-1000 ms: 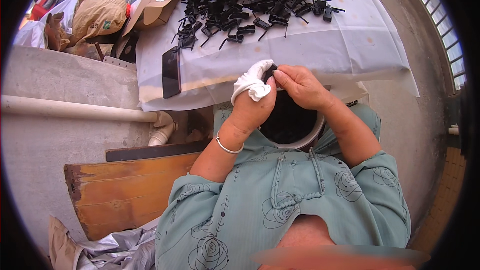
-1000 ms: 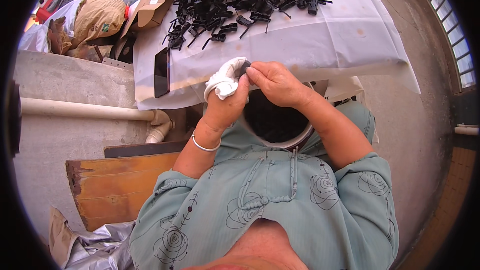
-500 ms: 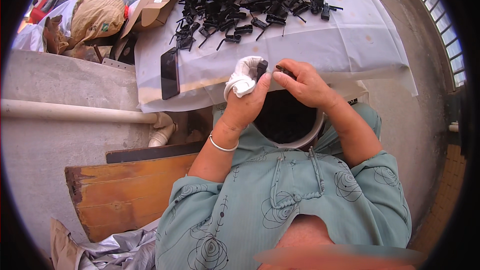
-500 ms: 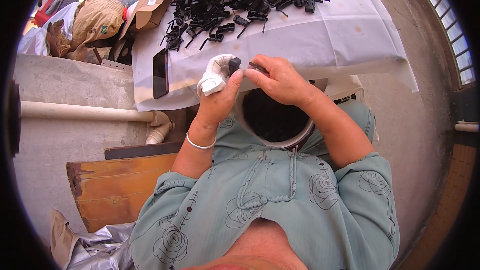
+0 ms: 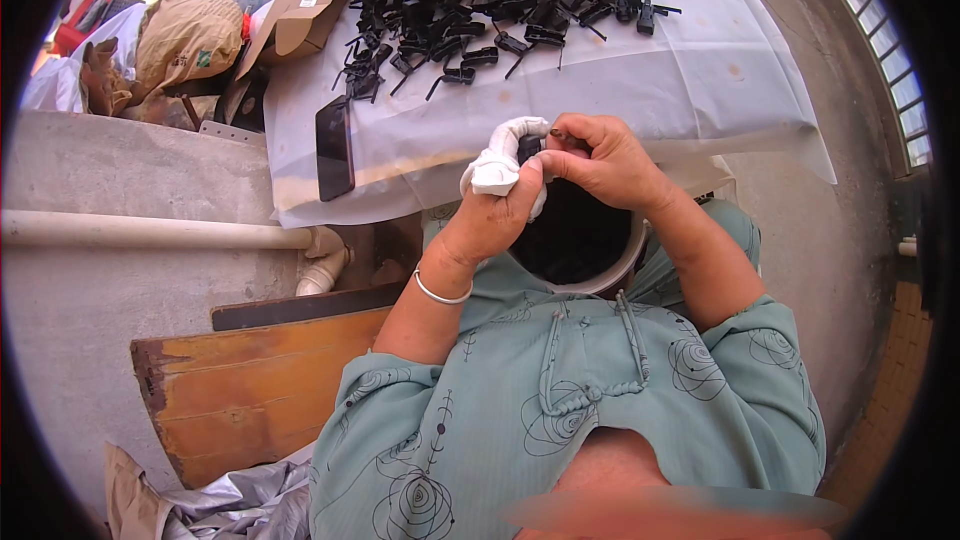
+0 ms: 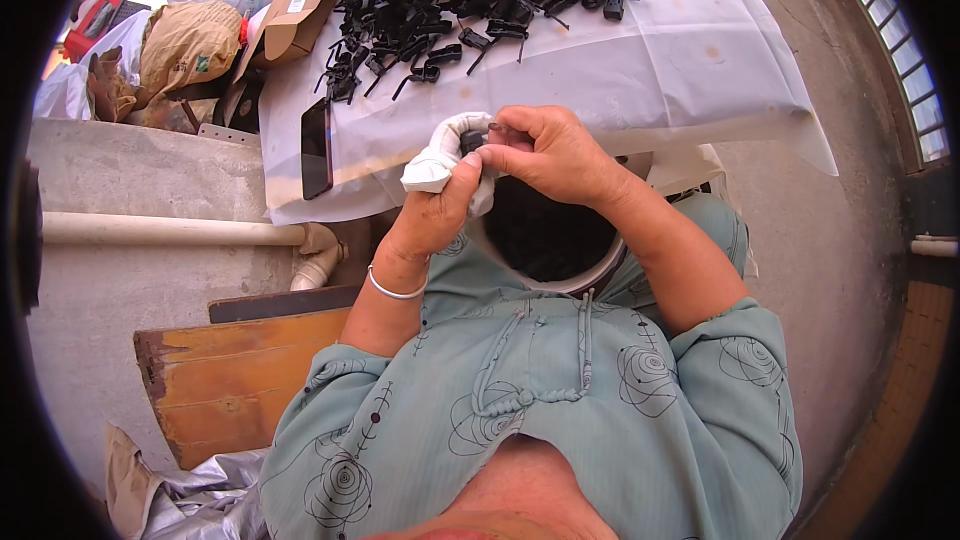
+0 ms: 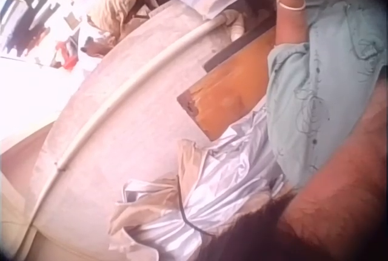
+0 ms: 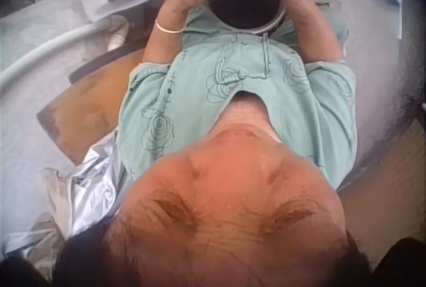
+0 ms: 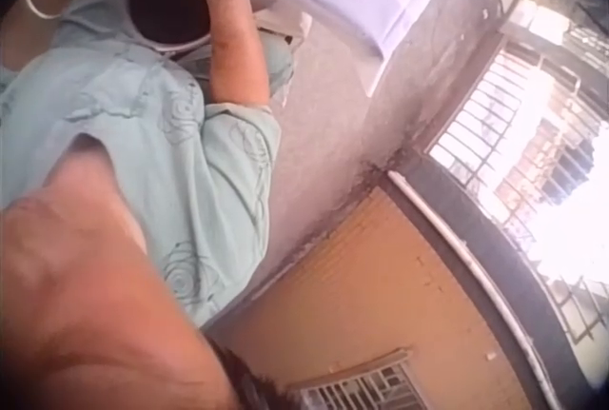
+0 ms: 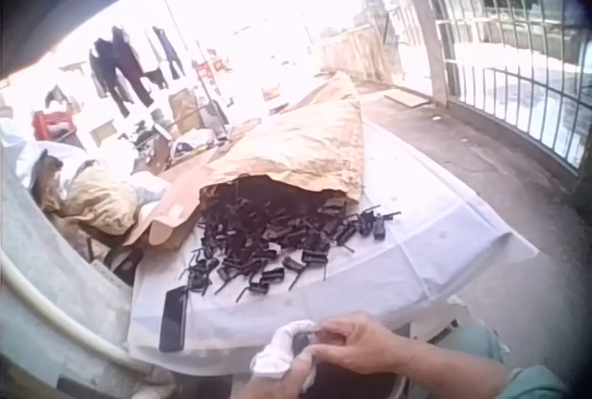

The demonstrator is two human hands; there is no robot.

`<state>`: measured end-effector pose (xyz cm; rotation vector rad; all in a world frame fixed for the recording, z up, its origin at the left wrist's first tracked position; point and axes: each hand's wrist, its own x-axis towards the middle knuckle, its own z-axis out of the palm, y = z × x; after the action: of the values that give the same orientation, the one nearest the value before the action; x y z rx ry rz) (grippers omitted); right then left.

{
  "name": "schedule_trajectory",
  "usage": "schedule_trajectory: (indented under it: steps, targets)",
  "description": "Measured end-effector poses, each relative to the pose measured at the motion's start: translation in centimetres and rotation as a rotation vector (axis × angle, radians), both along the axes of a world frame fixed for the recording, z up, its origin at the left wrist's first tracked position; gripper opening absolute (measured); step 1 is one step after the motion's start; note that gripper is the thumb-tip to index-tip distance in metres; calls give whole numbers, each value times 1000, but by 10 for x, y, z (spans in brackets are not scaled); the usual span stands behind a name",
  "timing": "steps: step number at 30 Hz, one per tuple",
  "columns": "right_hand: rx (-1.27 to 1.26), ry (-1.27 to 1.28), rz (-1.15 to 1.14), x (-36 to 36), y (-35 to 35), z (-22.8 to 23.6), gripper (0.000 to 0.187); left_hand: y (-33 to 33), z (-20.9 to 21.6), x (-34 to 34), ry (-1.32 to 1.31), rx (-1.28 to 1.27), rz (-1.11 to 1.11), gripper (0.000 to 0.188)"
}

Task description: Wiping small black plastic components with a white cloth at a workstation.

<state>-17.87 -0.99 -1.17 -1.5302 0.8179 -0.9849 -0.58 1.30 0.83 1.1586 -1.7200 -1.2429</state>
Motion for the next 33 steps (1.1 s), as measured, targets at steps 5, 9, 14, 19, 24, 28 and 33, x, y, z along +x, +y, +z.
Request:
schedule_trajectory:
  steps: [5,9,14,19,24,28,33]
  targets:
    - [-160,156,9,-3,-1,2,23,-7,-9,4,138,86,80,26]
    - [-134,172,56,3,-1,-4,26,-3,-9,-8,-5,-80,90,26]
    - [-141,257,-8,12,0,-6,22,-5,-16,-6,-339,-369,128,25]
    - [-61,134,84,4,2,-4,27,1,2,0,-235,-211,4,32]
    - [-217,141,-406,-24,-18,-5,29,-36,15,27,-604,-470,150,34]
    - [-267,220,-328,-14,-18,-4,27,-100,-2,40,-974,-544,327,39]
    - [-366,250,-361,-16,-21,-6,23,-87,-28,11,-794,-610,244,31]
